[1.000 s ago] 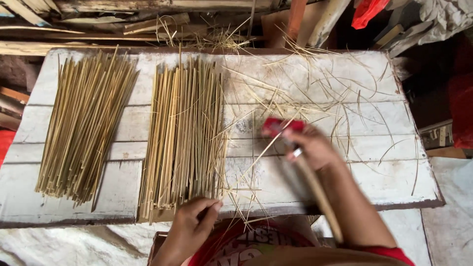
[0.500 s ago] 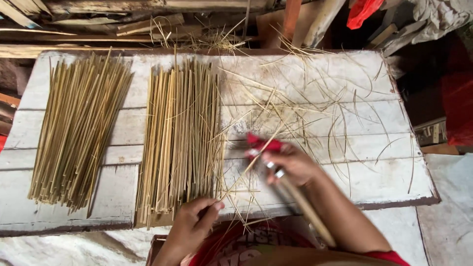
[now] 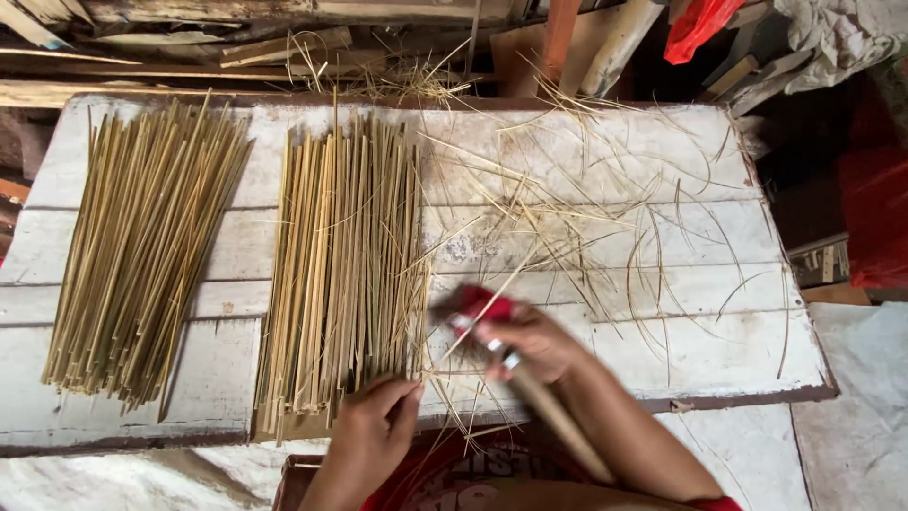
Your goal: Stripping the outer layer of thin wooden sticks using a handheld blade tool
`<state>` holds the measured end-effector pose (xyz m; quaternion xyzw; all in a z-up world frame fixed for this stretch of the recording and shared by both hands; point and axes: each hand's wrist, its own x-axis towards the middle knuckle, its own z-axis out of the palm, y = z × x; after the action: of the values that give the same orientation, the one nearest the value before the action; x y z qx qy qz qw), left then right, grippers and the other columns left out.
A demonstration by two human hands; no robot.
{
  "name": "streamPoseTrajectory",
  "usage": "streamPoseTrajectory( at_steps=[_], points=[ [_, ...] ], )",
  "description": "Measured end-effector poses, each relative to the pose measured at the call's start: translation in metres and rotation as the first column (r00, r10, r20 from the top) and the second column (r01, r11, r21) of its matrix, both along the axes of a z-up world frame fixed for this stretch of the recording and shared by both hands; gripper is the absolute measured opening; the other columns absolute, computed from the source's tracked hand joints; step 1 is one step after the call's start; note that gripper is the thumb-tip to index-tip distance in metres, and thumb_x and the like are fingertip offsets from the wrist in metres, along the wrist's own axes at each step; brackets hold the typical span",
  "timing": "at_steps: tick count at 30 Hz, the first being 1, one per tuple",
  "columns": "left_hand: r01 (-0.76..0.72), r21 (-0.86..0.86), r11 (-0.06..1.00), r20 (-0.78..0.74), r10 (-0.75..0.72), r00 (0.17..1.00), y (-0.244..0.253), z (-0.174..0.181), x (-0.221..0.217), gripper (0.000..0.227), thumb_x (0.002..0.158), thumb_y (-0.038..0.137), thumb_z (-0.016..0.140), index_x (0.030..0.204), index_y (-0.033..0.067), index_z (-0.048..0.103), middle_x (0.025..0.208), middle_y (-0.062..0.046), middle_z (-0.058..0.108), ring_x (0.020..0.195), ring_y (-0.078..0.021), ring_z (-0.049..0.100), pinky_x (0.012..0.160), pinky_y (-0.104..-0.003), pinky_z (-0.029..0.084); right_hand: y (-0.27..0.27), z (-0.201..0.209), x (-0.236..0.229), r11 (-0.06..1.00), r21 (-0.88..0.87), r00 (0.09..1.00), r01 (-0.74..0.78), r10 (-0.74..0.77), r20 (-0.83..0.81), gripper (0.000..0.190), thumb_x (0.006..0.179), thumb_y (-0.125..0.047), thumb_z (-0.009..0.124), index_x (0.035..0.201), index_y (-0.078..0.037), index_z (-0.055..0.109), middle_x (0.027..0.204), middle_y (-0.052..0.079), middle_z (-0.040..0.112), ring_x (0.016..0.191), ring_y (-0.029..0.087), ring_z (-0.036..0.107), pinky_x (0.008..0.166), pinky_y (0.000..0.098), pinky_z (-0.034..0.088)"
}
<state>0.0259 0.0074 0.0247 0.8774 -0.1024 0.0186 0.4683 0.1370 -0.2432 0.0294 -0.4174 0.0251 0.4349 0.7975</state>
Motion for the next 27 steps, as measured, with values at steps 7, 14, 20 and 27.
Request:
streamPoseTrajectory(
  at_steps=[7, 14, 20, 27],
  points=[
    [0.023, 0.131, 0.991, -0.018, -0.021, 1.0, 0.01, -0.007, -0.006, 0.019, 0.096, 0.016, 0.06, 0.106, 0.0061, 0.074, 0.089, -0.008, 0.075, 0.069, -0.0181, 0.075, 0.057, -0.029, 0.065, -0.039, 0.004, 0.019, 0.956, -0.139, 0.954, 0.258, -0.231, 0.189, 0.022, 0.089, -0.008, 0.071, 0.108, 0.003, 0.066, 0.127, 0.029, 0.072, 0.048, 0.02, 0.07, 0.034, 0.0238, 0.05],
    [0.006, 0.04, 0.999, 0.124, -0.011, 0.992, -0.033, -0.002, 0.021, 0.011, 0.095, 0.005, 0.058, 0.095, 0.0004, 0.068, 0.082, -0.011, 0.068, 0.062, -0.0186, 0.068, 0.051, -0.031, 0.058, -0.006, -0.007, 0.001, 0.987, -0.098, 0.99, 0.13, -0.124, 0.072, 0.042, 0.082, -0.008, 0.08, 0.122, 0.0, 0.071, 0.111, 0.033, 0.074, 0.049, 0.022, 0.07, 0.046, 0.029, 0.064],
    [0.016, 0.062, 0.998, 0.077, -0.021, 0.997, -0.019, 0.0, 0.009, 0.016, 0.092, 0.006, 0.064, 0.104, 0.0001, 0.072, 0.088, -0.011, 0.075, 0.07, -0.0176, 0.074, 0.06, -0.026, 0.066, -0.064, 0.005, 0.038, 0.927, -0.047, 0.893, 0.372, -0.344, 0.29, 0.018, 0.087, -0.017, 0.077, 0.101, -0.006, 0.075, 0.132, 0.028, 0.069, 0.042, 0.007, 0.063, 0.038, 0.0183, 0.045],
    [-0.063, 0.127, 0.99, 0.191, 0.038, 0.981, -0.032, 0.0, 0.019, 0.017, 0.095, 0.004, 0.061, 0.107, -0.0022, 0.072, 0.089, -0.018, 0.073, 0.058, -0.0211, 0.073, 0.046, -0.027, 0.064, 0.01, -0.035, -0.018, 0.996, 0.08, 0.999, -0.048, 0.048, 0.003, 0.019, 0.096, -0.007, 0.074, 0.082, 0.004, 0.067, 0.058, 0.016, 0.068, 0.051, 0.023, 0.073, 0.038, 0.0261, 0.057]
  ],
)
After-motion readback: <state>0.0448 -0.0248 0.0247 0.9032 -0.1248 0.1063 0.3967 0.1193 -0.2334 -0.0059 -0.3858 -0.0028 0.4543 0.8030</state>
